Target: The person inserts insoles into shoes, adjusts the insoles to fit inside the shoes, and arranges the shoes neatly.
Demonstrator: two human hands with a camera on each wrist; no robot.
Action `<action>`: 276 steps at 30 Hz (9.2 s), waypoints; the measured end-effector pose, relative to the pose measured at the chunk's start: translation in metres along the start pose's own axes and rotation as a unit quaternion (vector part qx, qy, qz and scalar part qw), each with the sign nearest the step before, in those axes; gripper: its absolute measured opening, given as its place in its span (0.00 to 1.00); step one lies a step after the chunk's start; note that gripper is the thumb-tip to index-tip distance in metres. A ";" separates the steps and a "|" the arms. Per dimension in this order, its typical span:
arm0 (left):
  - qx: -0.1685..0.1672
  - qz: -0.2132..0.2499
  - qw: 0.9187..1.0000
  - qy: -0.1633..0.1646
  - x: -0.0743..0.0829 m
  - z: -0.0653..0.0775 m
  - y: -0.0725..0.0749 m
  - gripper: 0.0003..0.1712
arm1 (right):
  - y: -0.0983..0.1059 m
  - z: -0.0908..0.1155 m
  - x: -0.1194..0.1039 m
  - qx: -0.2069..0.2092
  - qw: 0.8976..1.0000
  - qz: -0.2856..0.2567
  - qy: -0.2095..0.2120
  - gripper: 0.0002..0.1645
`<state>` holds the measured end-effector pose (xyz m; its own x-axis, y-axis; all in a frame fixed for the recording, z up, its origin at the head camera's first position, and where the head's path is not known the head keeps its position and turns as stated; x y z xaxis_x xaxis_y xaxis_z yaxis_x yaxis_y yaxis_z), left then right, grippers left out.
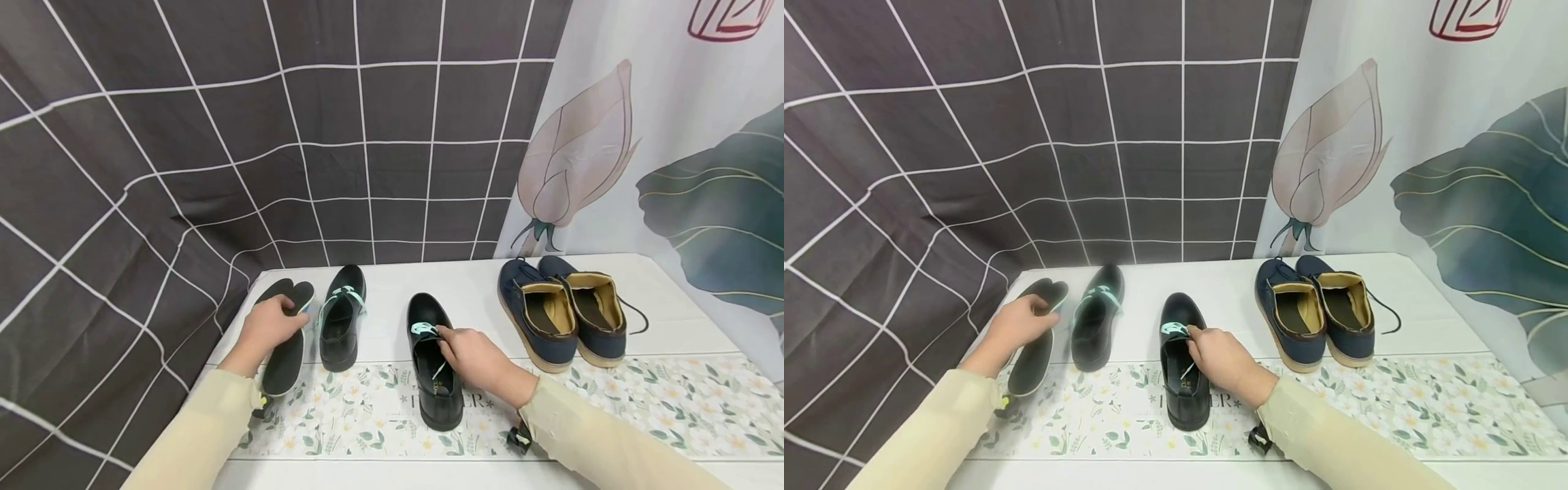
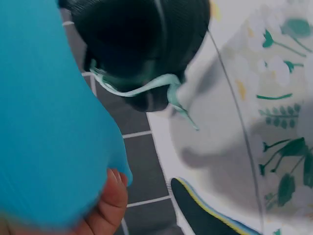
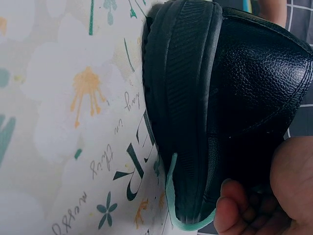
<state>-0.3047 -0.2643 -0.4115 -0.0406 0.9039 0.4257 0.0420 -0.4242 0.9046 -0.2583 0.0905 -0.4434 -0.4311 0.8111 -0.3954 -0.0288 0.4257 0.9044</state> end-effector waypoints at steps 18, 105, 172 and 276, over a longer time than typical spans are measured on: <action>-0.059 0.048 0.995 -0.058 0.067 0.049 0.009 0.16 | 0.001 -0.001 -0.001 -0.004 1.000 -0.001 0.004 0.22; -0.148 -0.148 0.953 -0.217 0.241 0.097 -0.098 0.37 | -0.004 -0.007 0.006 -0.098 0.992 -0.067 -0.036 0.25; -0.161 -0.174 0.929 -0.284 0.258 0.107 -0.101 0.13 | -0.002 -0.006 0.009 -0.082 0.994 -0.056 -0.045 0.24; -0.199 -0.035 0.916 -0.348 0.230 0.118 -0.114 0.20 | -0.002 -0.004 0.005 -0.064 0.997 -0.033 -0.035 0.24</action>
<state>-0.2015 -0.0018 -0.4191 0.6222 0.6866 0.3760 -0.3089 -0.2260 0.9239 -0.2642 0.0921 -0.4467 -0.3612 0.8107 -0.4607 -0.1720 0.4276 0.8874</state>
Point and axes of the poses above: each hand's wrist, its own z-axis away from the middle knuckle, its own y-axis out of the back of the hand, x = y × z, the point moved 8 cm from there along -z, towards the middle knuckle, and after that the axes turned 4 degrees about -y, right-handed, at the moved point
